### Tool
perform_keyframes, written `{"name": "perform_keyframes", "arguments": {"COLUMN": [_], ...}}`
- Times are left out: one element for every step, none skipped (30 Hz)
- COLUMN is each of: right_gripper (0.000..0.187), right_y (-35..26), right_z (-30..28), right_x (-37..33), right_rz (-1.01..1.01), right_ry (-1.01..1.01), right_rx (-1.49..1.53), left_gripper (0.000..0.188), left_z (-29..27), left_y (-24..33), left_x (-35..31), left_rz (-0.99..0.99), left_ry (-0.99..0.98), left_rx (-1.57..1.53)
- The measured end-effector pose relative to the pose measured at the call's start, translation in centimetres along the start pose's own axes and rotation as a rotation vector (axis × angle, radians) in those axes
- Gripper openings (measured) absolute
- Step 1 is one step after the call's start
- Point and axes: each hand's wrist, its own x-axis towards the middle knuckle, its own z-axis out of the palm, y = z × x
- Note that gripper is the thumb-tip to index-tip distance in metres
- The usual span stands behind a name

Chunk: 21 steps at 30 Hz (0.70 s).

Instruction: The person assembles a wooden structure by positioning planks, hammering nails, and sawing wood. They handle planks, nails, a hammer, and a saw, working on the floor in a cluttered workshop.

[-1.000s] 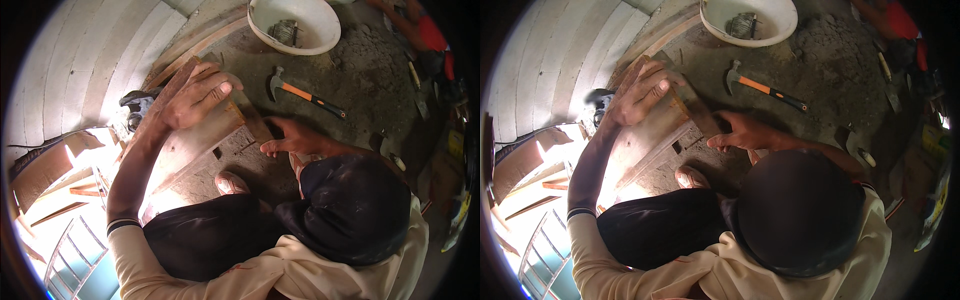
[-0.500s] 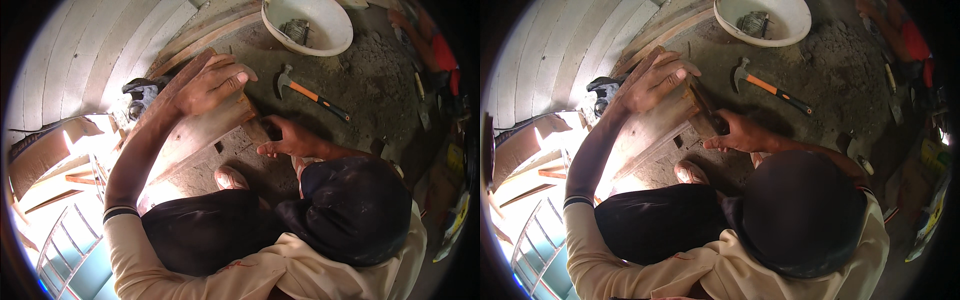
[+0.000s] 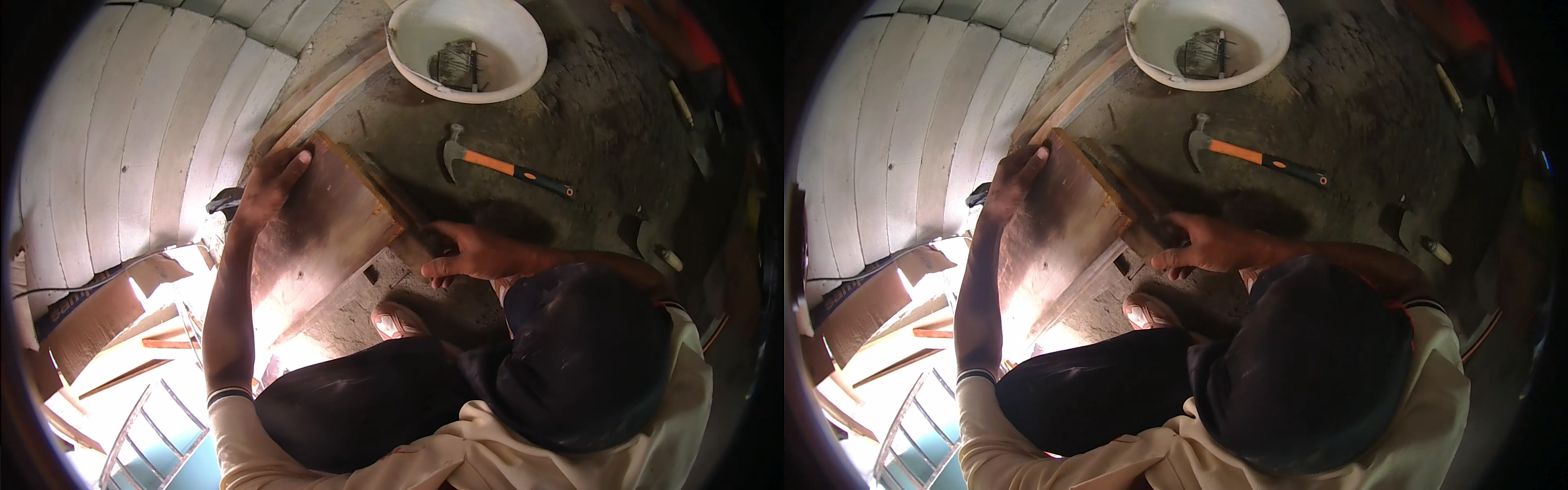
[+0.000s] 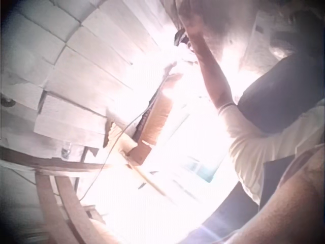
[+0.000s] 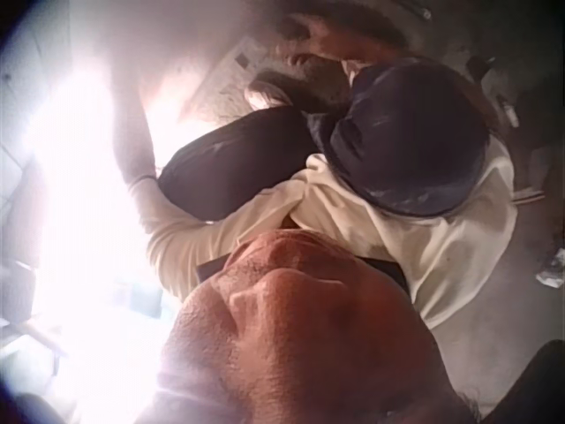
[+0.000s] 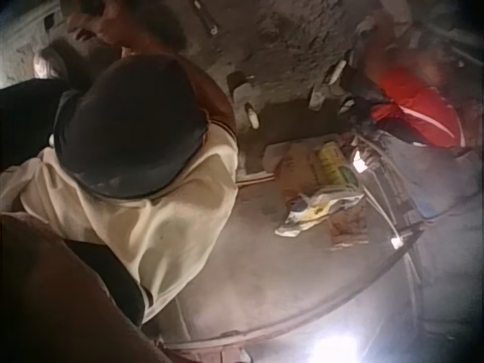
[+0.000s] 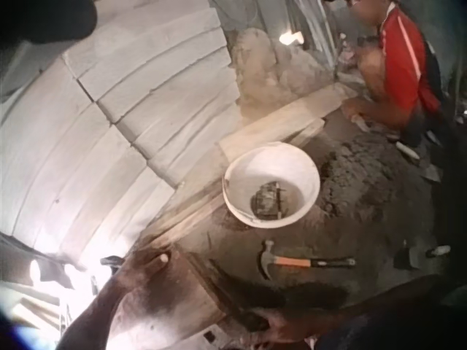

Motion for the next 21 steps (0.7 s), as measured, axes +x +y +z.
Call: {"name": "perform_keyframes", "arguments": {"right_gripper": [0.069,0.069,0.068,0.067,0.067,0.067,0.067,0.070,0.073,0.076,0.077,0.078,0.079,0.079,0.079,0.080,0.083,0.086,0.088,0.088,0.087], "right_y": [0.1,0.2,0.2,0.2,0.2,0.2,0.2,0.3,0.3,0.3,0.4,0.4,0.5,0.5,0.6,0.6,0.7,0.7,0.7,0.7,0.8], "right_z": [0.1,0.2,0.3,0.4,0.5,0.5,0.5,0.5,0.5,0.4,0.4,0.4,0.4,0.4,0.4,0.5,0.6,0.6,0.7,0.8,0.8], "right_x": [0.0,0.0,0.0,0.0,0.0,0.1,0.1,0.1,0.2,0.3,0.4,0.4,0.5,0.6,0.6,0.7,0.7,0.6,0.6,0.5,0.5], "right_rz": [-0.007,-0.035,-0.050,-0.063,-0.070,-0.076,-0.083,-0.074,-0.064,-0.055,-0.043,-0.033,-0.027,-0.020,-0.017,-0.008,-0.024,-0.036,-0.054,-0.047,-0.043], "right_ry": [0.000,-0.013,-0.016,-0.018,-0.011,-0.005,-0.030,-0.015,-0.030,-0.048,-0.051,-0.053,-0.056,-0.047,-0.041,-0.049,-0.037,-0.034,-0.051,-0.029,-0.025], "right_rx": [0.011,0.001,0.000,0.001,0.008,0.017,0.030,0.006,-0.010,-0.011,-0.052,-0.077,-0.092,-0.114,-0.126,-0.130,-0.098,-0.062,-0.007,-0.040,-0.053], "left_gripper": [0.058,0.057,0.057,0.056,0.056,0.055,0.054,0.054,0.053,0.053,0.052,0.053,0.053,0.054,0.054,0.054,0.054,0.055,0.056,0.057,0.058], "left_z": [0.1,0.3,0.4,0.6,0.6,0.8,0.8,0.6,0.4,0.0,-0.4,-0.7,-1.1,-1.2,-1.3,-1.3,-1.1,-1.1,-1.0,-0.9,-0.9], "left_y": [0.1,0.1,0.1,-0.1,-0.3,-0.6,-0.9,-1.2,-1.5,-1.8,-2.1,-2.3,-2.5,-2.7,-2.8,-3.0,-3.0,-3.0,-2.9,-2.8,-2.6], "left_x": [0.0,0.0,0.0,0.0,0.0,0.0,-0.1,0.0,0.1,0.1,0.1,0.1,0.0,-0.1,-0.1,-0.4,-0.7,-0.8,-0.9,-0.9,-0.9], "left_rz": [0.000,-0.009,0.019,0.037,0.054,0.044,0.036,0.050,0.011,-0.007,-0.024,-0.050,-0.074,-0.097,-0.088,-0.082,-0.071,-0.087,-0.096,-0.096,-0.103], "left_ry": [-0.007,0.007,-0.002,0.003,0.009,0.006,0.009,-0.001,-0.001,-0.015,-0.027,-0.046,-0.064,-0.083,-0.077,-0.069,-0.064,-0.060,-0.060,-0.057,-0.059], "left_rx": [-0.023,-0.041,-0.058,-0.072,-0.090,-0.133,-0.178,-0.219,-0.209,-0.197,-0.182,-0.166,-0.149,-0.132,-0.131,-0.131,-0.129,-0.141,-0.149,-0.154,-0.163]}}
